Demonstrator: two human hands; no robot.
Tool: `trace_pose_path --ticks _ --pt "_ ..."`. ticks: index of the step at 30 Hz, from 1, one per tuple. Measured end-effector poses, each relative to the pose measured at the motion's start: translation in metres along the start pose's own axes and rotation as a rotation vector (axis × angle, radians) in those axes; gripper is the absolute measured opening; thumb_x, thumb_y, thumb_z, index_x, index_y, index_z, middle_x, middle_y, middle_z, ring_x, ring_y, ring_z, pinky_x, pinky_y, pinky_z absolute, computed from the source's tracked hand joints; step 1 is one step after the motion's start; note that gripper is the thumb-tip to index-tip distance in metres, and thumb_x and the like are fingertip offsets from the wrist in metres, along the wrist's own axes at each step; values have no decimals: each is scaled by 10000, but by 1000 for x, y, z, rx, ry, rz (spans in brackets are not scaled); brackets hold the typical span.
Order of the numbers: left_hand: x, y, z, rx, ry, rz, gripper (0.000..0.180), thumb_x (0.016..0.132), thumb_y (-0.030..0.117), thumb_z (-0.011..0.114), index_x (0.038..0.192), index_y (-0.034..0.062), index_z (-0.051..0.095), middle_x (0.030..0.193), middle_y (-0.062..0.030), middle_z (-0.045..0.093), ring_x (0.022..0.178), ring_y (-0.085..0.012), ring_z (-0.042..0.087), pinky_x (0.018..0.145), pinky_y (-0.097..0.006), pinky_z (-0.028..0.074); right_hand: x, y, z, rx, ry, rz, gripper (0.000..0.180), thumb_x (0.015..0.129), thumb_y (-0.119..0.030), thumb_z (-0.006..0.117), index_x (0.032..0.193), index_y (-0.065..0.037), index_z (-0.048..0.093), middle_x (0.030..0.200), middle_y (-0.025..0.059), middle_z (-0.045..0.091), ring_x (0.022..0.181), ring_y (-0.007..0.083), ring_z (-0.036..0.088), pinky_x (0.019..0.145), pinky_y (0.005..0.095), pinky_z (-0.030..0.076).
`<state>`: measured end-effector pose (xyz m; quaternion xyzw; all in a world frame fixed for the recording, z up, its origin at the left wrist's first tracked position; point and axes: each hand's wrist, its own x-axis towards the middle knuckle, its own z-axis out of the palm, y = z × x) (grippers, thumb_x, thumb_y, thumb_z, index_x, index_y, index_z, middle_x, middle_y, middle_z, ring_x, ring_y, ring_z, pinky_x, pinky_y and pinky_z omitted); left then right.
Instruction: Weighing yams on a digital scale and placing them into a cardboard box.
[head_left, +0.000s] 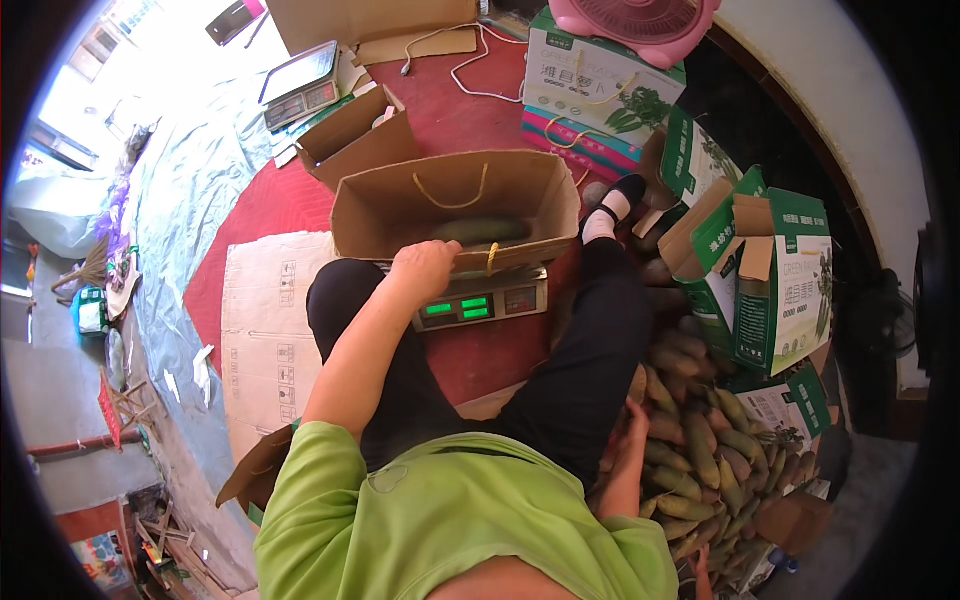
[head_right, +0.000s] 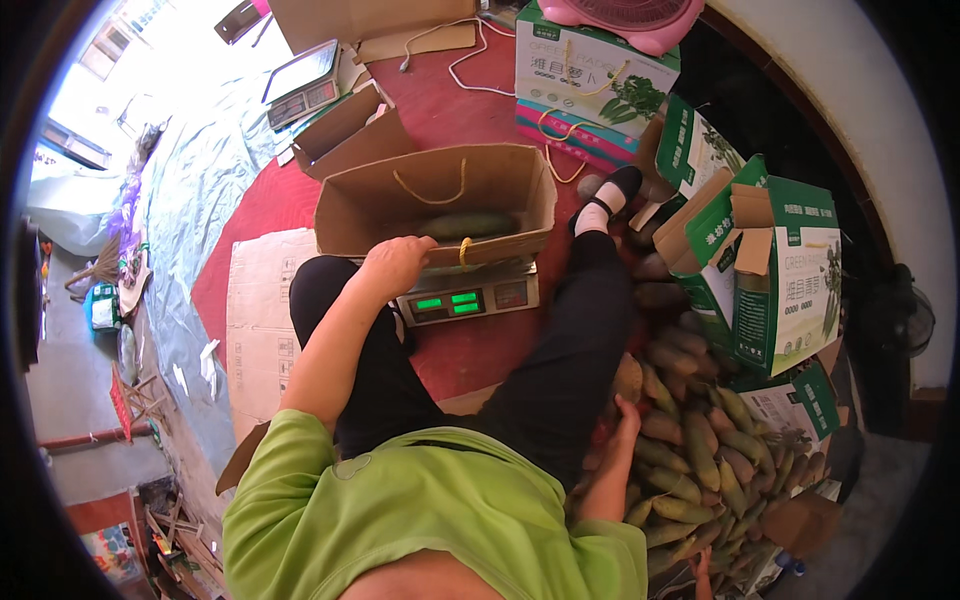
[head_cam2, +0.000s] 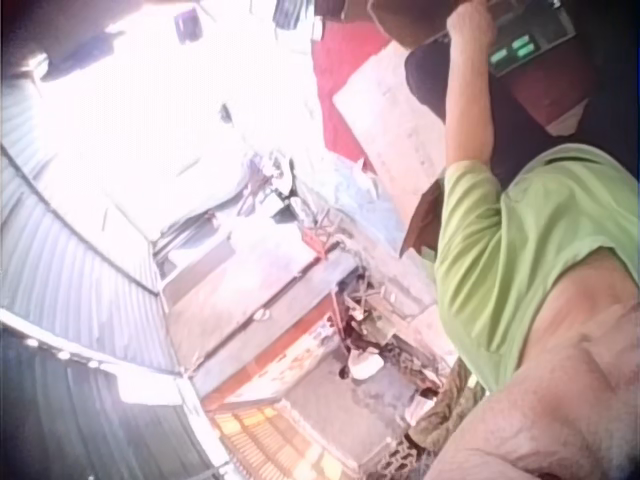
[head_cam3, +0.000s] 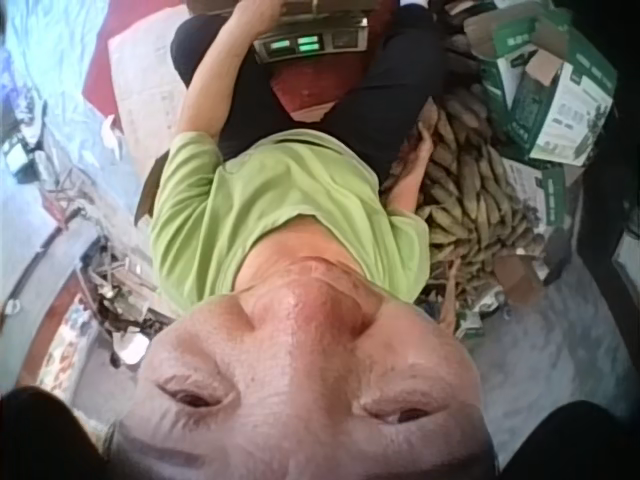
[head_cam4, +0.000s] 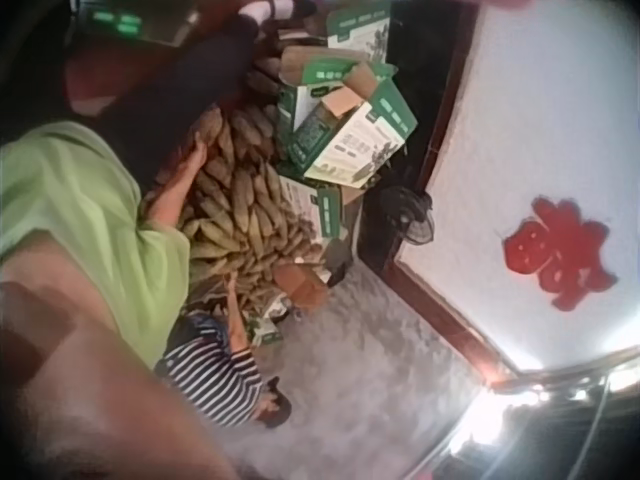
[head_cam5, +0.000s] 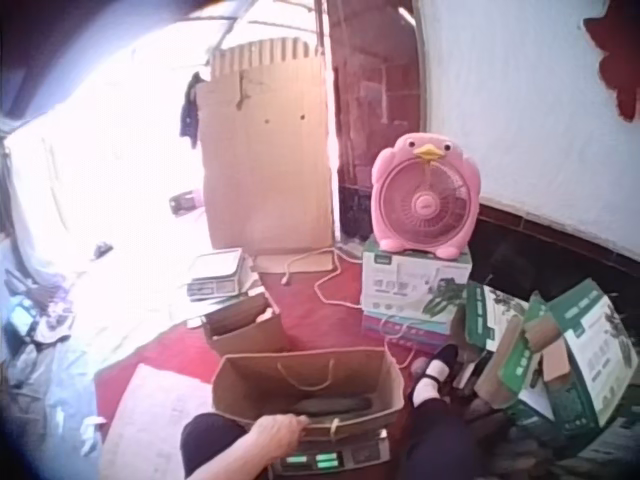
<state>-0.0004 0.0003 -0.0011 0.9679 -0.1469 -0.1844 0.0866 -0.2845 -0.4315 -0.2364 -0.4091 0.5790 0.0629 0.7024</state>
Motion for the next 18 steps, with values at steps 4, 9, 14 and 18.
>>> trace_pose_path --ticks 4,9,14,18 --pt "1 2 -1 -14 4 12 266 891 152 523 1139 83 587 1010 -152 648 986 -330 603 838 -442 471 -66 -91 65 15 -109 -469 516 732 -154 713 1195 -14 532 1113 88 590 969 235 588 783 400 499" --pt "0 3 -4 -15 -1 18 261 892 154 525 1138 98 590 1004 -152 650 972 -333 607 830 -439 475 -138 -189 149 -160 -305 -899 597 717 -108 720 1250 40 494 1172 110 568 1053 211 557 932 308 410" --pt "-2 4 -6 -24 -6 1 259 890 155 529 1137 106 589 1001 -145 650 972 -329 609 822 -439 479 -205 -235 236 -278 -540 -1052 641 684 -93 742 1256 47 487 1172 113 573 1072 193 548 944 307 410" --pt "-2 4 -2 -16 -3 2 264 879 157 541 1134 108 591 995 -147 649 973 -326 610 819 -442 482 -219 -233 300 -524 -782 -1193 605 670 -117 769 1210 23 534 1110 94 599 1014 168 577 882 286 453"
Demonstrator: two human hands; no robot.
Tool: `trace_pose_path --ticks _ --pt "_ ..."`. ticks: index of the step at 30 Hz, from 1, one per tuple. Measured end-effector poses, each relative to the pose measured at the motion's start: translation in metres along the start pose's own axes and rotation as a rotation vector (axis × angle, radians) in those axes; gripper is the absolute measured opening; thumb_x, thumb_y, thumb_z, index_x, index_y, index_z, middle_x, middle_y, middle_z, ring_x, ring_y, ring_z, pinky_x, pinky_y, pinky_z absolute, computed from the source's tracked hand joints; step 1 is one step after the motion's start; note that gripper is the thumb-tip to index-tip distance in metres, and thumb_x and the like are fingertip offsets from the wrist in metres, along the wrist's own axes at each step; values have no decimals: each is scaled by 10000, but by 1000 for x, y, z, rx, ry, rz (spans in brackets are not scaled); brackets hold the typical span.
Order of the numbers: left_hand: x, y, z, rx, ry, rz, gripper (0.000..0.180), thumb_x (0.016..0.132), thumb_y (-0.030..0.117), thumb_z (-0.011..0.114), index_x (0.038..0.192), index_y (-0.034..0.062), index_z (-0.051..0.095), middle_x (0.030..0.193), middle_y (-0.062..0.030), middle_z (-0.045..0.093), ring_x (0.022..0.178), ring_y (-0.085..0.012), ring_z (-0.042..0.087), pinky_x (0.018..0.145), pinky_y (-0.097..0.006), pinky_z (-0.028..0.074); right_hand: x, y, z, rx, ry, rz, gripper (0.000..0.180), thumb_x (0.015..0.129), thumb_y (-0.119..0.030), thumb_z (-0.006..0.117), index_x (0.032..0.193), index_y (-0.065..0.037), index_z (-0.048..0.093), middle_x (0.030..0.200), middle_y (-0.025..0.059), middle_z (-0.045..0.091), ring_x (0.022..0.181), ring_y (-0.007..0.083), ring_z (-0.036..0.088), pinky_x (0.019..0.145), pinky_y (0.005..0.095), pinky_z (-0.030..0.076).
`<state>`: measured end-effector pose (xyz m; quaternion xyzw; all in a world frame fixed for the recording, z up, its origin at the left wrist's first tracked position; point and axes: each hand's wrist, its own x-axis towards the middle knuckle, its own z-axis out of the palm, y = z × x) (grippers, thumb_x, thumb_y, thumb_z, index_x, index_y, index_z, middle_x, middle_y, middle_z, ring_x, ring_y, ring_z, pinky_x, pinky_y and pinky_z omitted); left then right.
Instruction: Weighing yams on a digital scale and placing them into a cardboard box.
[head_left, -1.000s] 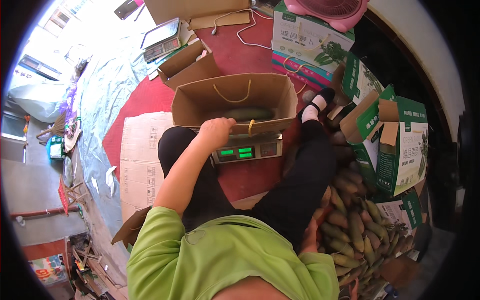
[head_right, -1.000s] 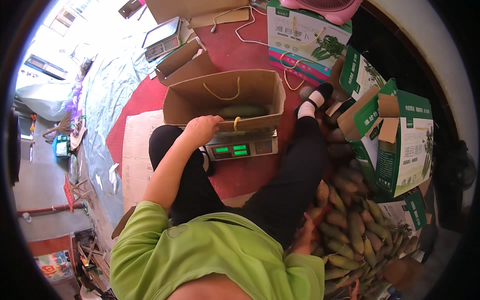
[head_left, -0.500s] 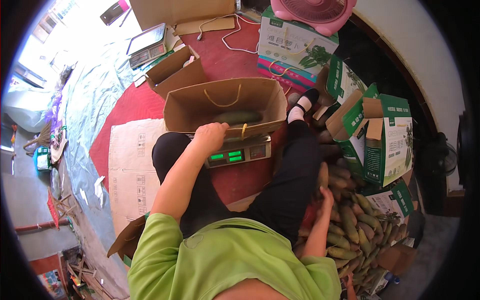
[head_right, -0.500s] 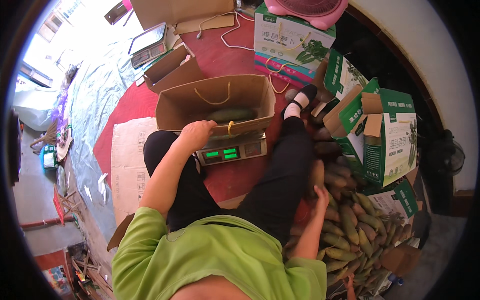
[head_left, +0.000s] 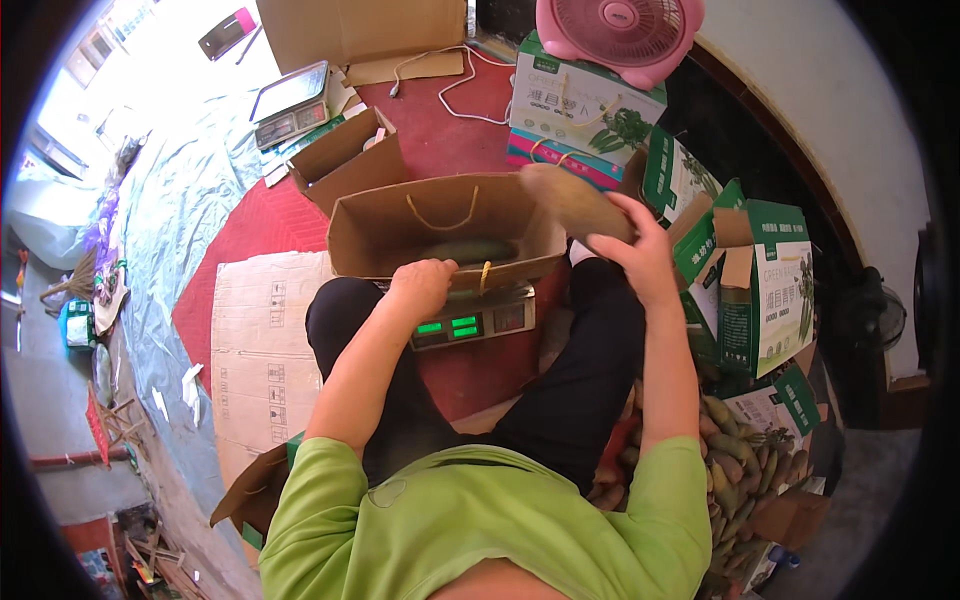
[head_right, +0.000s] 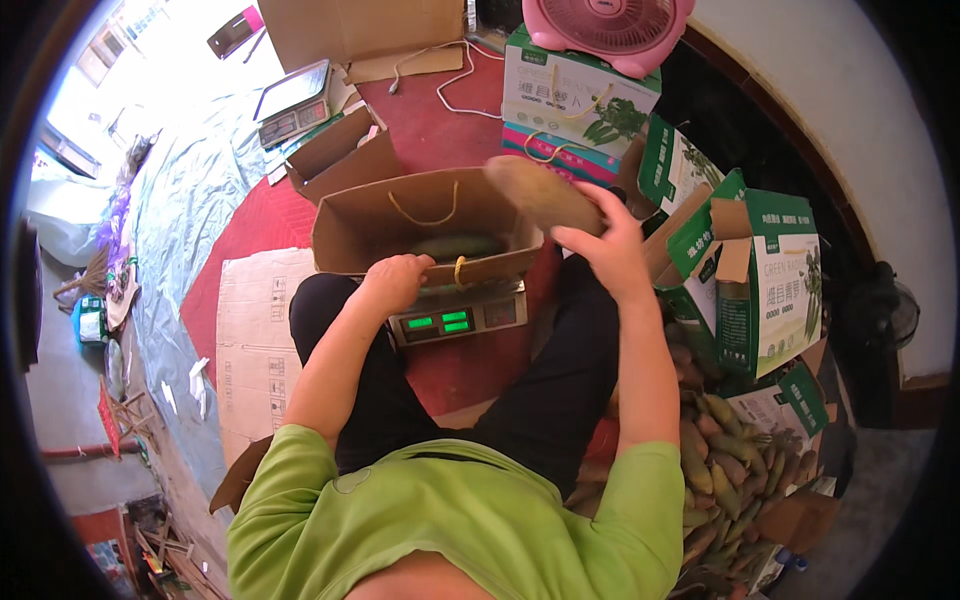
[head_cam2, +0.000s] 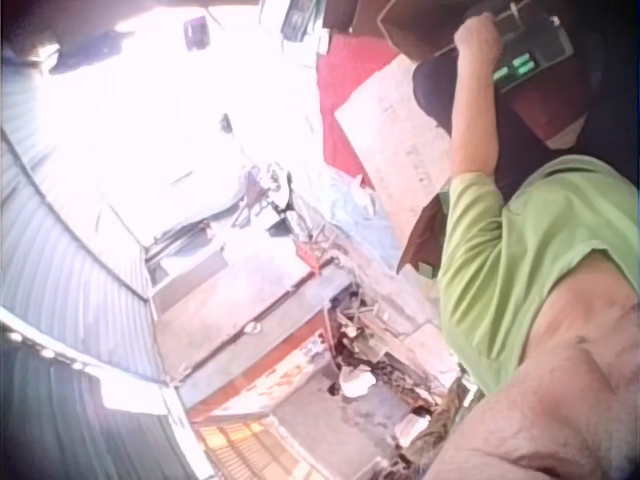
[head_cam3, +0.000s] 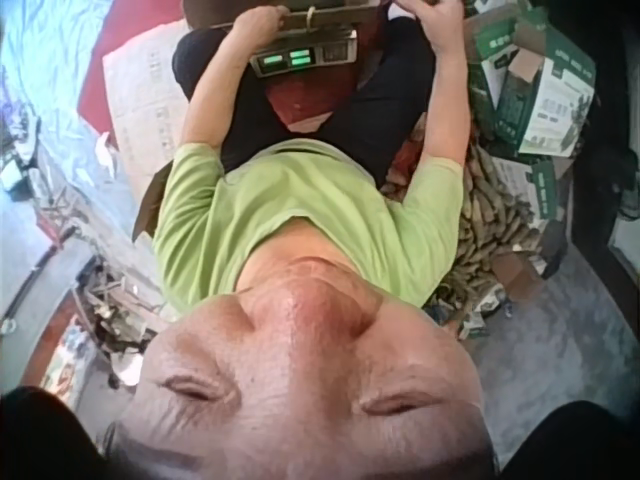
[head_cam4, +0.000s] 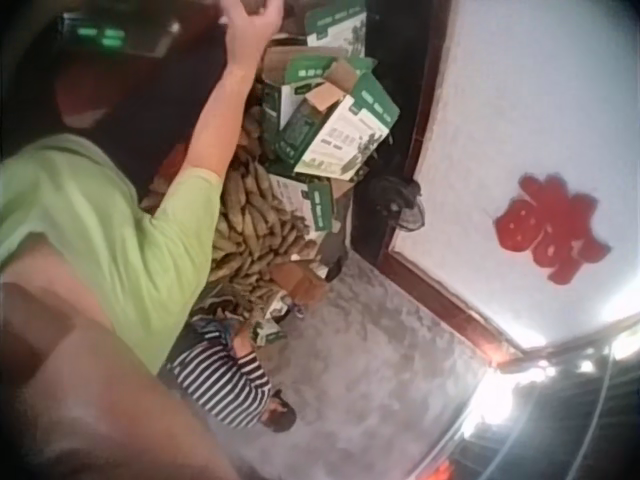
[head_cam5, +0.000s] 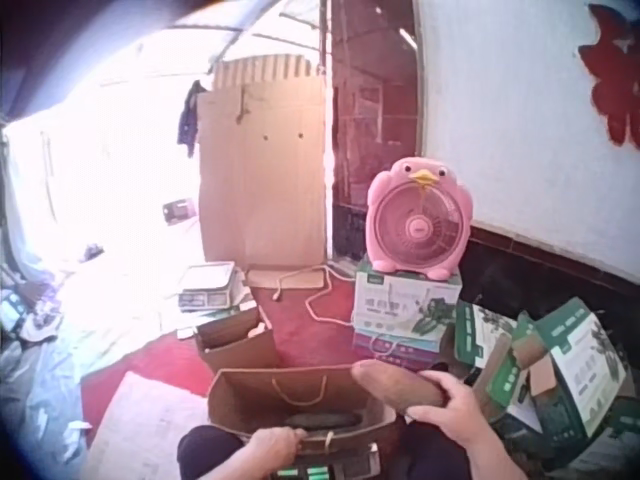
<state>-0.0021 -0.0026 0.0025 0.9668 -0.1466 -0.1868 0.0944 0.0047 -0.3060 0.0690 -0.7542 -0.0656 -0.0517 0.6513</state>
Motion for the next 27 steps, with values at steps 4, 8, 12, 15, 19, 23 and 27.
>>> trace_pose_path --ticks 4,8,12,15,19,23,27 --pt "-1 -2 3 -10 31 18 268 865 157 554 1124 105 601 1002 -159 650 972 -340 606 823 -446 480 28 24 46 -429 0 -259 526 691 -195 740 1161 -19 582 1136 164 607 1100 300 542 956 374 414" --pt "4 -3 6 5 88 97 232 871 177 559 1092 113 591 961 -148 654 939 -333 624 777 -454 499 24 43 40 -408 73 -162 454 735 -169 695 1155 -31 590 1122 168 612 1076 312 551 933 379 427" --pt "-1 -5 -4 -106 118 77 287 852 131 563 1136 98 587 1018 -181 637 986 -364 589 839 -456 466 -6 55 3 -350 113 -38 360 803 -124 666 1142 -22 600 1052 93 647 949 161 604 794 268 471" --pt "-4 -8 1 -123 133 160 303 846 114 565 1147 83 575 1042 -185 628 995 -373 578 840 -449 462 -49 79 -37 -226 263 86 311 819 -109 650 1111 -10 609 1008 84 664 915 156 618 792 272 479" --pt "5 8 -7 -114 85 196 333 841 105 576 1173 70 562 1057 -197 625 1006 -378 576 847 -449 458 -141 156 -92 -402 565 285 268 818 -99 644 1070 -10 624 953 116 681 892 189 648 802 304 503" --pt "3 7 -4 -85 95 175 350 849 91 570 1197 71 550 1048 -216 626 1009 -387 578 847 -442 457 -260 213 -97 -710 529 755 277 759 -183 690 987 -27 659 946 169 676 893 284 653 807 341 504" --pt "1 17 -11 -94 60 216 359 843 71 568 1201 59 547 1061 -223 625 1017 -391 580 857 -436 455 -398 279 -83 -1016 61 861 268 738 -251 674 914 -48 676 922 171 669 887 311 643 786 384 496"
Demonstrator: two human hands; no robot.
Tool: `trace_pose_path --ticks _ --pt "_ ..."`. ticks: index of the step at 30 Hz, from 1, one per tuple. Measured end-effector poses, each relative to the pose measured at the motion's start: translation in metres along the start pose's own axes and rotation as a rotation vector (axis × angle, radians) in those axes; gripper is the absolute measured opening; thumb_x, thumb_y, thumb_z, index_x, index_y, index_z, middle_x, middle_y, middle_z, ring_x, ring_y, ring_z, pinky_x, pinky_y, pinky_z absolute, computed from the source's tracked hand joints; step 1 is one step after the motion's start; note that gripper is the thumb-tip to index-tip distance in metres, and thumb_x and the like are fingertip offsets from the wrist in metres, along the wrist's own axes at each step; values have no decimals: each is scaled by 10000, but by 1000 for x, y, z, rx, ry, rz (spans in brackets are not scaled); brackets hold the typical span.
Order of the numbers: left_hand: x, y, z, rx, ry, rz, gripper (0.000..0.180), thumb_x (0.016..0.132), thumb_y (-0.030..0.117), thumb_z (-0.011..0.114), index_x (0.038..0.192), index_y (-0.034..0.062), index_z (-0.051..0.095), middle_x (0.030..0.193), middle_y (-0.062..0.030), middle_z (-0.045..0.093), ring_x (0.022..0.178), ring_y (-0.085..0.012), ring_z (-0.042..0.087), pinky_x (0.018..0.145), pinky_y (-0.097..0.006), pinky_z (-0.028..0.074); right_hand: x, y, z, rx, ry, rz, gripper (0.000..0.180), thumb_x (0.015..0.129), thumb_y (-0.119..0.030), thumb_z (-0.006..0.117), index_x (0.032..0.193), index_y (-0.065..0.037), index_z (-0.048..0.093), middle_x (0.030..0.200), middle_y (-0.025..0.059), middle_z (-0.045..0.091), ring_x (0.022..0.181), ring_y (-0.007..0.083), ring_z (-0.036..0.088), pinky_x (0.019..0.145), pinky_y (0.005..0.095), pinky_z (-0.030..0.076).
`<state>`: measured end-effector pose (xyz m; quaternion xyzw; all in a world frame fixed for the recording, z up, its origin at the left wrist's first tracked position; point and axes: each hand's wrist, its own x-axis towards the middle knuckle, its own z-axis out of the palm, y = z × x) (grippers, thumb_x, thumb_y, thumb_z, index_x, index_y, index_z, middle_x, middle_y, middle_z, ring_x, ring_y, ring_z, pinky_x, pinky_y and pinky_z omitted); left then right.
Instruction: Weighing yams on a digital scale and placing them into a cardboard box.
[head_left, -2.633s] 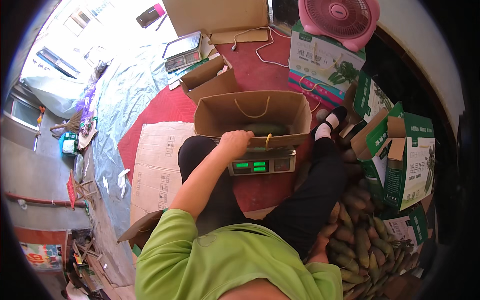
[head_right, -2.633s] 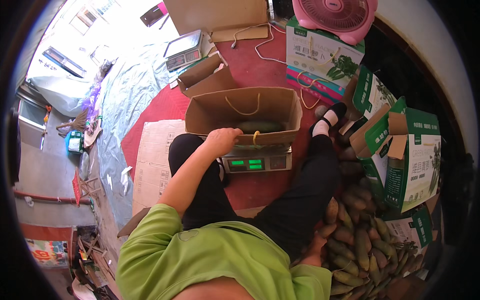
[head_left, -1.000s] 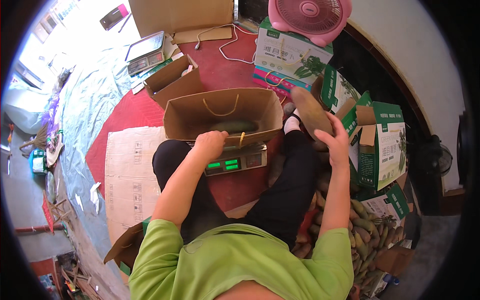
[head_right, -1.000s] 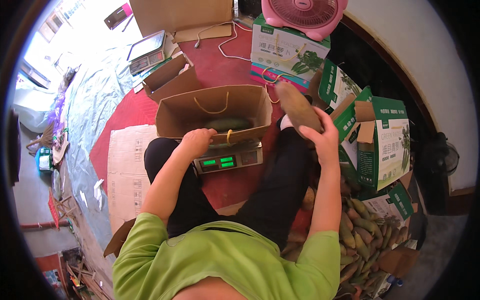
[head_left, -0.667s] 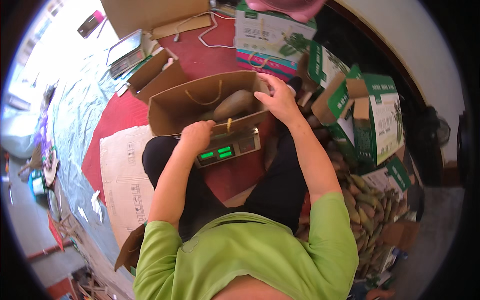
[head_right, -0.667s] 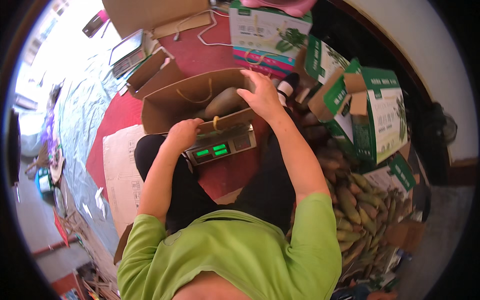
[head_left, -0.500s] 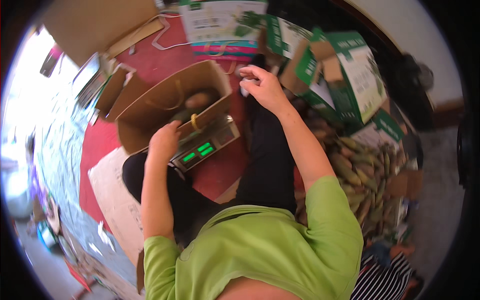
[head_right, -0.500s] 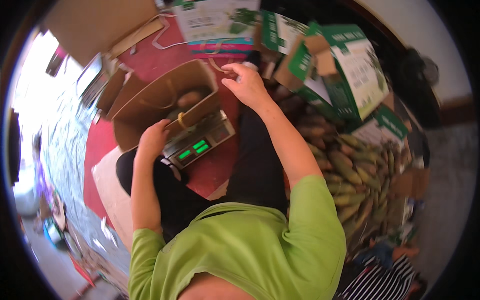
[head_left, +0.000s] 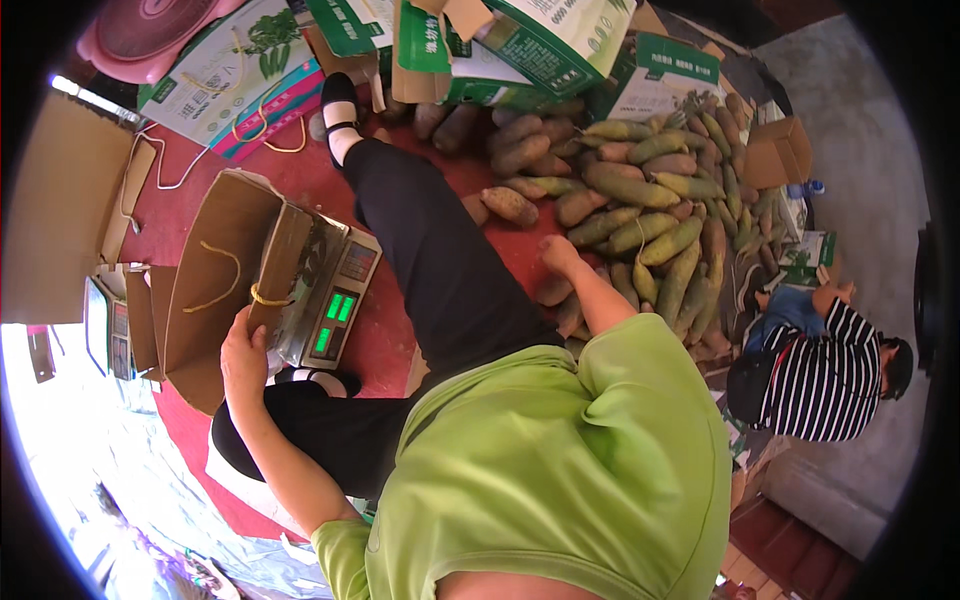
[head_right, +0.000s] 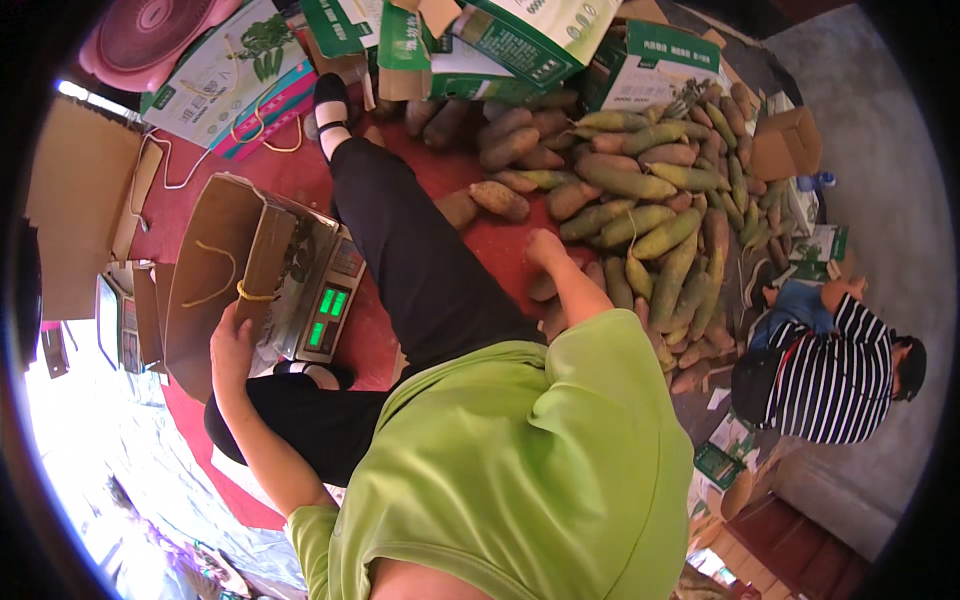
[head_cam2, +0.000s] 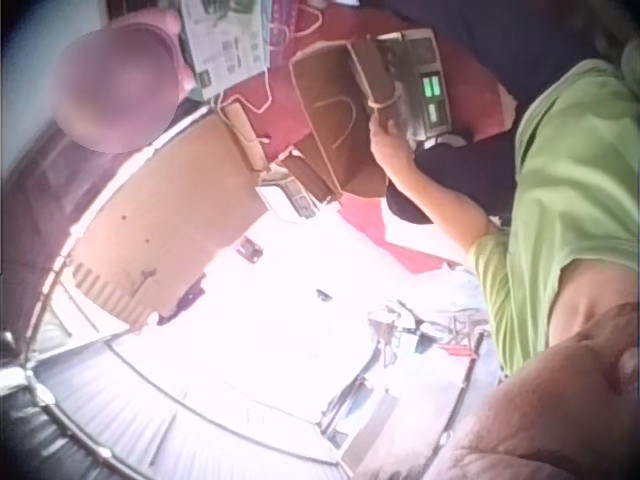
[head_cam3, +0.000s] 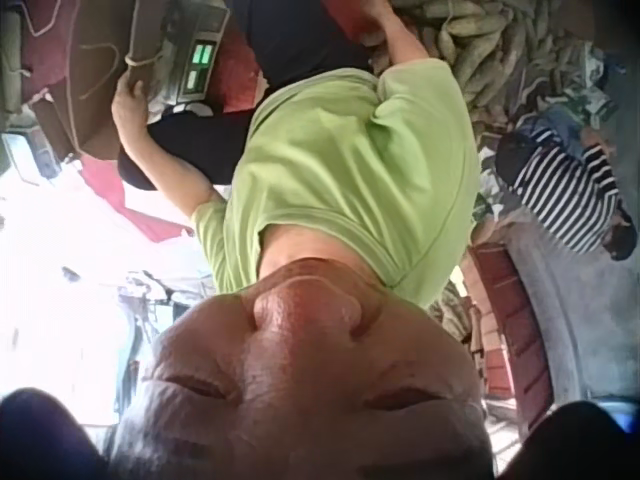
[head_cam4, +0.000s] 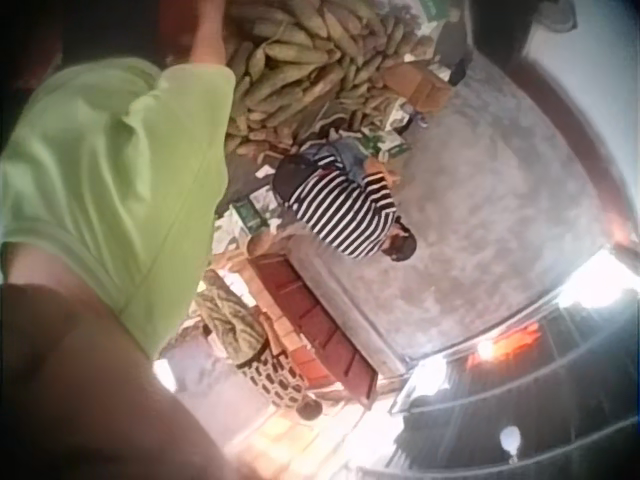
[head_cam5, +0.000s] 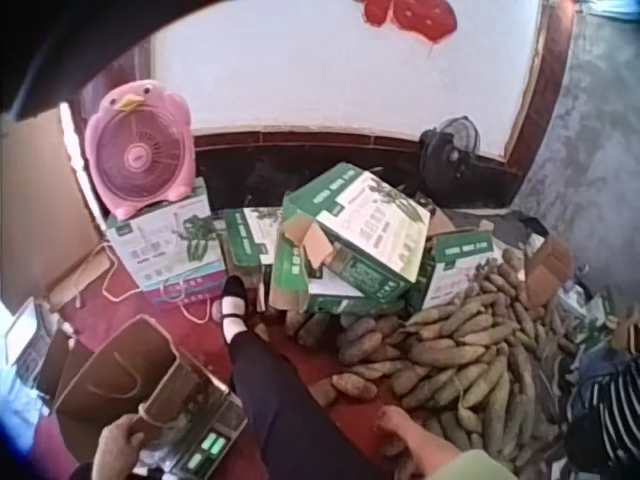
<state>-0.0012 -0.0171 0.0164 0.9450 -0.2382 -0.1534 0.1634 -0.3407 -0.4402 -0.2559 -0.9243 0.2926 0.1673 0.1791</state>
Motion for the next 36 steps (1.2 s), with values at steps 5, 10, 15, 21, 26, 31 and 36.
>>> trace_pose_path --ticks 5,10,15,21,26,31,36 --pt "-6 -14 6 17 11 -29 366 839 68 569 1204 54 548 1053 -226 632 1012 -393 590 861 -424 460 -44 10 56 -74 -344 62 218 730 -219 657 890 -74 683 878 148 673 853 280 651 745 392 506" --pt "-6 -15 6 -50 -3 -33 378 840 85 567 1216 57 545 1062 -223 636 1027 -369 601 870 -412 462 -42 14 46 60 -330 237 193 740 -177 646 905 -85 687 846 111 689 830 260 663 756 385 513" --pt "5 -4 10 -61 -26 -16 388 839 91 567 1226 61 542 1065 -220 636 1037 -361 602 879 -409 460 -52 35 6 405 264 564 163 781 -149 622 915 -76 678 854 132 685 851 276 665 769 384 509" --pt "3 -10 10 -37 -10 -25 392 834 90 576 1225 64 544 1061 -225 635 1035 -370 599 874 -413 461 -66 29 -66 419 668 635 281 793 -129 628 1068 -75 606 868 143 658 839 302 640 768 400 492" --pt "1 -9 8 -10 5 -45 391 829 90 593 1215 62 545 1049 -231 633 1018 -389 594 864 -424 462 -82 68 -60 287 852 863 522 781 -217 664 1233 -27 486 878 170 643 814 299 625 786 372 481" --pt "-4 -7 6 -3 12 -53 403 832 115 609 1226 75 536 981 -235 640 954 -384 609 814 -433 469 -101 96 -19 510 283 917 273 863 -266 605 1015 -40 631 808 130 654 560 217 628 499 363 498" --pt "-4 -4 6 -20 45 -31 402 812 117 622 1205 80 546 963 -215 644 924 -371 617 803 -441 476 -109 63 -55 117 186 931 278 869 -238 505 1091 -139 639 1076 151 647 1006 350 613 841 457 489"
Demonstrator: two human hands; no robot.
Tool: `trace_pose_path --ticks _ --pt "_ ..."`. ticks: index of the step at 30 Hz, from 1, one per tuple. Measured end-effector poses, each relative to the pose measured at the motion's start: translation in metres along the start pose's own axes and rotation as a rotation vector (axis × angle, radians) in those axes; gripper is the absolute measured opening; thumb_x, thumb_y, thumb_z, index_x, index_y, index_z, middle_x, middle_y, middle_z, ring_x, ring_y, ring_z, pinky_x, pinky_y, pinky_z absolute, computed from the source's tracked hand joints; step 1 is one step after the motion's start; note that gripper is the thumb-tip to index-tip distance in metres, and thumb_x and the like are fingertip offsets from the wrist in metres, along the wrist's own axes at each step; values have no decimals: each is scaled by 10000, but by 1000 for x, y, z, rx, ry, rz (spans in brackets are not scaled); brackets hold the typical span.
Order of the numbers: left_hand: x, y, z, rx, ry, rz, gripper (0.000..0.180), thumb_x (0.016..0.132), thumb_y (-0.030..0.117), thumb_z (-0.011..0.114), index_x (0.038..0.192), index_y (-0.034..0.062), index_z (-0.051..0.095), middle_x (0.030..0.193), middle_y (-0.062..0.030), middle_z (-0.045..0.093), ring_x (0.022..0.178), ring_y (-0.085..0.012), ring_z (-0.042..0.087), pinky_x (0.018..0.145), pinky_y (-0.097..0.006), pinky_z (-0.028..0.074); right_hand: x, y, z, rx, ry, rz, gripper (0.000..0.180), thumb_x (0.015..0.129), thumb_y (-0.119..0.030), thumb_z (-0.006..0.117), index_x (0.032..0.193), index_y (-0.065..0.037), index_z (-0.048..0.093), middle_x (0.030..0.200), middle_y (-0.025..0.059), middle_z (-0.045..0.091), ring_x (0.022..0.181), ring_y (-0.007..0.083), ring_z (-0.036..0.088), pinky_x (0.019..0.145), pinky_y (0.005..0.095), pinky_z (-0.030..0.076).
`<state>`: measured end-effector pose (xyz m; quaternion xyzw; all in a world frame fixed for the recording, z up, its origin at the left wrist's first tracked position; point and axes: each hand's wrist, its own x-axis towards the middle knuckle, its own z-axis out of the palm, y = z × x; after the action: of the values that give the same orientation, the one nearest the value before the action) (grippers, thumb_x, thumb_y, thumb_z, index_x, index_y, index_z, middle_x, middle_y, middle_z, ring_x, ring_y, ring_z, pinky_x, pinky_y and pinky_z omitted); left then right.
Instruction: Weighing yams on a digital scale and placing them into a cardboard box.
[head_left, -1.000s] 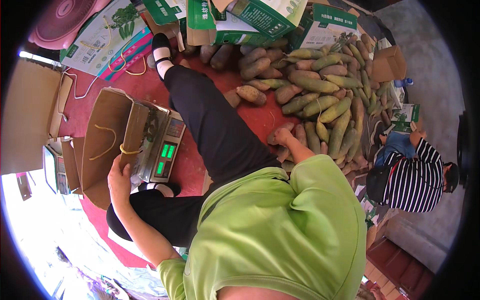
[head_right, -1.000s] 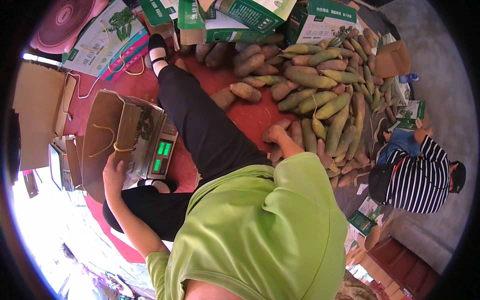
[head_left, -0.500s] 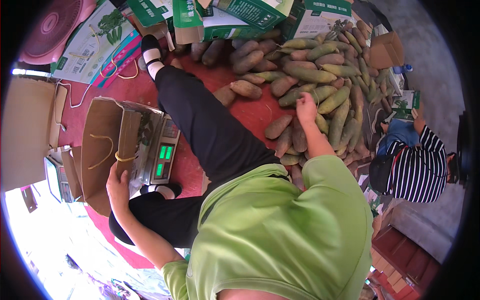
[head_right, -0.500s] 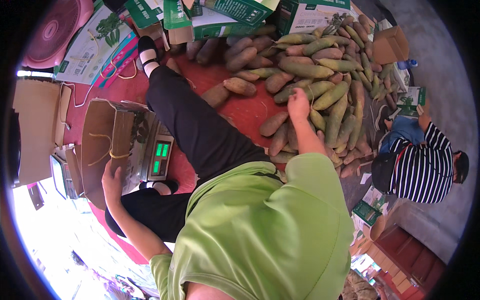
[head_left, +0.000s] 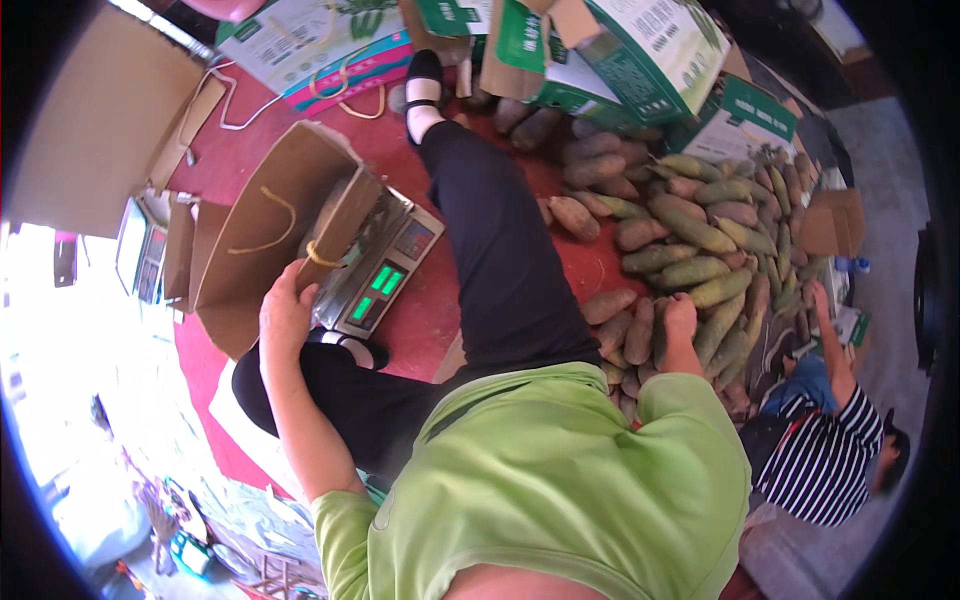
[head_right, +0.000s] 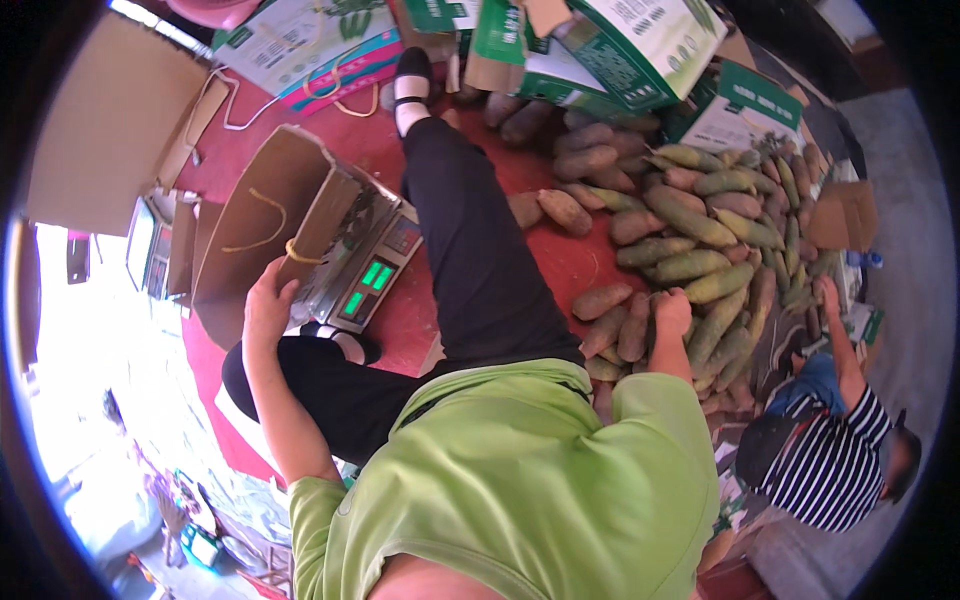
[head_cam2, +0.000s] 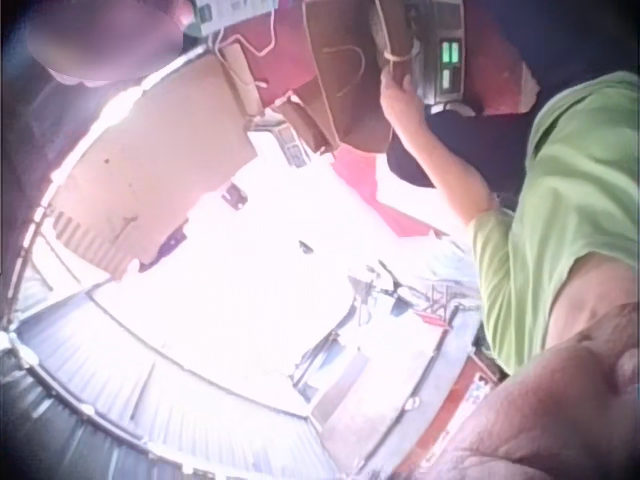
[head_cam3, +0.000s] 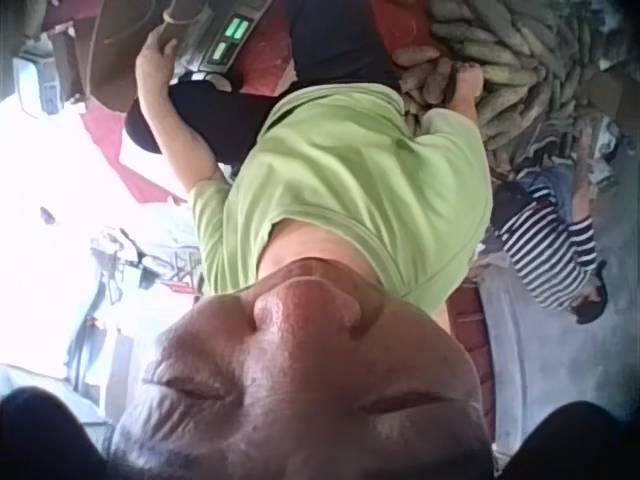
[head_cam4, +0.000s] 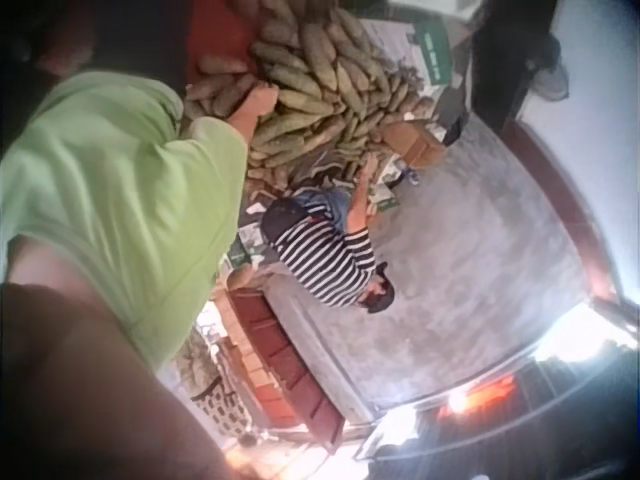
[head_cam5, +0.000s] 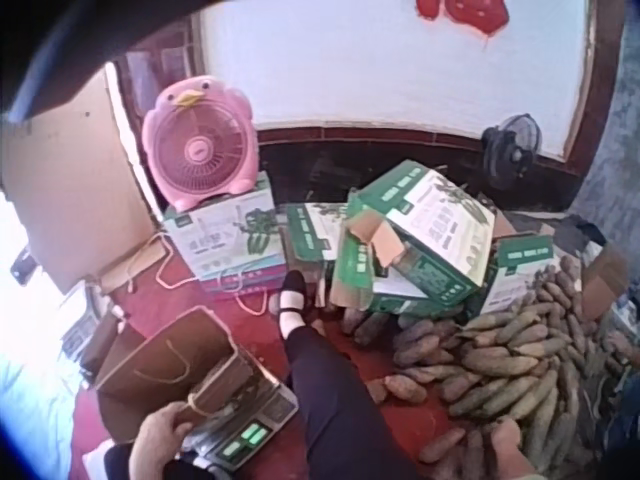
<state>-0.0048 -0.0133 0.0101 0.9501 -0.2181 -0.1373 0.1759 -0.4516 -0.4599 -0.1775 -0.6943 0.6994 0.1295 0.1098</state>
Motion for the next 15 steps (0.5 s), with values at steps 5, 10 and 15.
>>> trace_pose_path --ticks 5,10,15 --pt "2 0 -2 -5 -30 -67 394 812 139 628 1196 82 557 1072 -172 628 1008 -351 590 859 -424 463 7 12 -15 -119 15 -105 296 857 -162 450 1094 -112 620 1066 170 642 996 365 612 818 478 489" --pt "-4 -9 -4 41 19 -35 402 812 164 640 1192 74 544 1053 -179 624 1020 -357 578 860 -438 460 26 12 -7 -110 12 -184 296 886 -290 522 971 -30 634 1014 218 630 951 395 605 774 495 484" --pt "-2 -16 4 63 -24 -49 415 822 190 636 1210 85 533 1094 -175 616 1030 -355 577 866 -441 466 63 67 16 -540 289 -957 113 831 -127 524 818 -44 600 686 168 579 673 359 587 606 467 463"
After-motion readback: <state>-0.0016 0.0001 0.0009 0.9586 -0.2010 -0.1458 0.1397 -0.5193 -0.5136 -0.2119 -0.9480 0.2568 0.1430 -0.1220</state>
